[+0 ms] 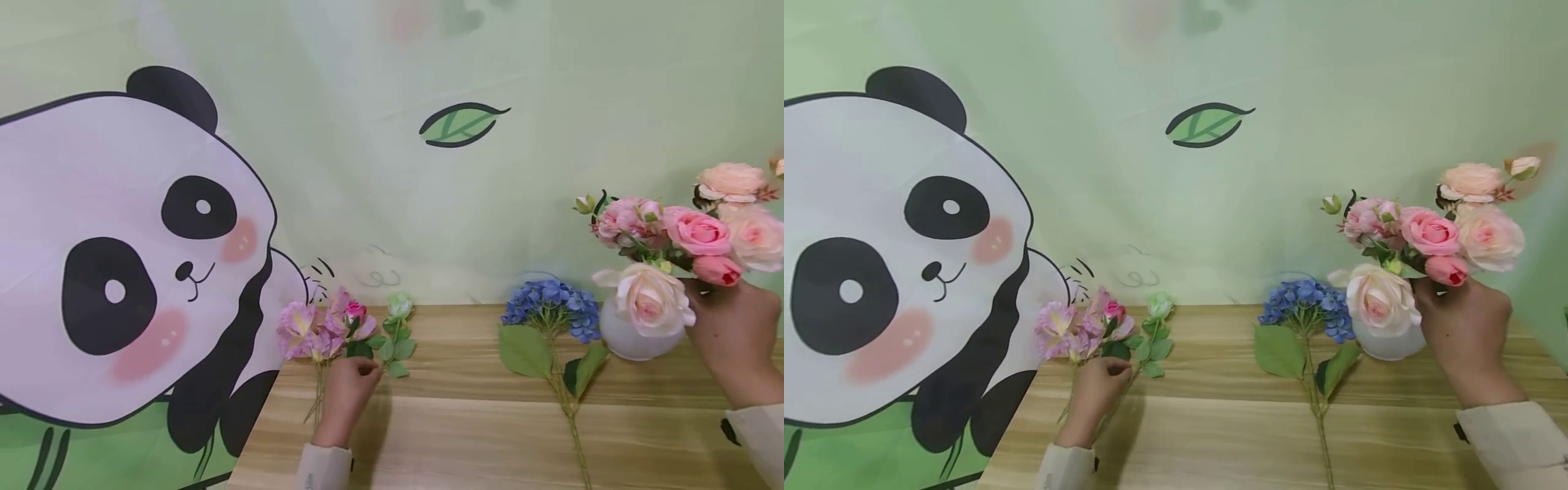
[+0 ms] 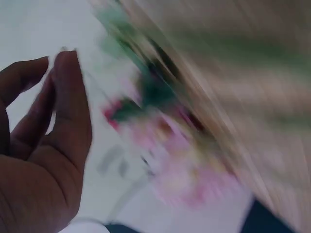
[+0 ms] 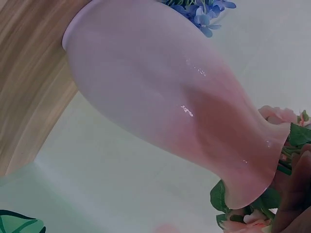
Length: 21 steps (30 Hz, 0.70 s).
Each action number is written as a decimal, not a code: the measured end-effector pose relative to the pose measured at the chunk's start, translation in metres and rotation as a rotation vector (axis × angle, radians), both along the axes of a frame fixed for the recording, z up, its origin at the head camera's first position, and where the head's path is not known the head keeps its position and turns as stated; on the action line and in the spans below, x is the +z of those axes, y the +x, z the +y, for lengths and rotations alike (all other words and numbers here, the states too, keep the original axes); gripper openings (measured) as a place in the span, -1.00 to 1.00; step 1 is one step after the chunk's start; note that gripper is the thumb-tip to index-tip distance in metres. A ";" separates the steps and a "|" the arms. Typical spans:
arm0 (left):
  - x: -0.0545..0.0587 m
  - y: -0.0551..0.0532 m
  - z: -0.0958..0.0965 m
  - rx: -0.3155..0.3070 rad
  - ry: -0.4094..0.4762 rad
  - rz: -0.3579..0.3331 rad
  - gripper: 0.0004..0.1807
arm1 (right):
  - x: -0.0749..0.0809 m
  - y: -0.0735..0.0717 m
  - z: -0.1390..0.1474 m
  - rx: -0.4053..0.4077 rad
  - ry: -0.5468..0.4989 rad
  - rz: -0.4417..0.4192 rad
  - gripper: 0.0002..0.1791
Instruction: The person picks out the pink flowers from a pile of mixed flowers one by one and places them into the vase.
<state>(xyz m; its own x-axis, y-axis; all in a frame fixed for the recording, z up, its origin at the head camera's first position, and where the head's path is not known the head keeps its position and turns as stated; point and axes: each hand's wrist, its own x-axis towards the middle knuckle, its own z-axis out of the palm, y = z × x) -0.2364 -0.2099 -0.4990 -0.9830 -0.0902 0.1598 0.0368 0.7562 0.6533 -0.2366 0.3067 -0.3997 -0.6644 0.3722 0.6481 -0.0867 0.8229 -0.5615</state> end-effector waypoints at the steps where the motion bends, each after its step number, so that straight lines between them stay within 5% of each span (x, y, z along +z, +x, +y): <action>1: -0.002 -0.003 -0.011 0.034 -0.043 -0.002 -0.85 | 0.000 -0.001 0.000 0.005 -0.022 -0.001 -0.62; 6: -0.010 -0.003 -0.052 0.124 -0.224 -0.032 -0.46 | 0.000 -0.004 0.001 0.078 -0.066 0.042 -0.52; 12: -0.019 -0.005 -0.062 0.190 -0.298 -0.054 -0.46 | -0.001 0.008 0.002 0.015 -0.096 -0.141 -0.62; 13: -0.025 -0.008 -0.064 0.197 -0.304 -0.053 -0.48 | -0.003 0.011 0.002 0.006 -0.119 -0.153 -0.61; 18: -0.091 -0.041 -0.094 0.211 -0.373 -0.012 -0.60 | -0.016 0.024 0.003 0.007 -0.134 -0.195 -0.57; 21: -0.105 -0.049 -0.103 0.204 -0.393 -0.044 -0.64 | -0.030 0.031 0.005 0.017 -0.040 -0.215 -0.63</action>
<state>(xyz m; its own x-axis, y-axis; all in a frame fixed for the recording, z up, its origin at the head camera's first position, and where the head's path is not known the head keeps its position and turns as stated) -0.2857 -0.3125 -0.6044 -0.9580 -0.2243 0.1789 -0.1610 0.9364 0.3119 -0.2058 0.3115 -0.4297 -0.7923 0.3823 0.4756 0.0249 0.7990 -0.6008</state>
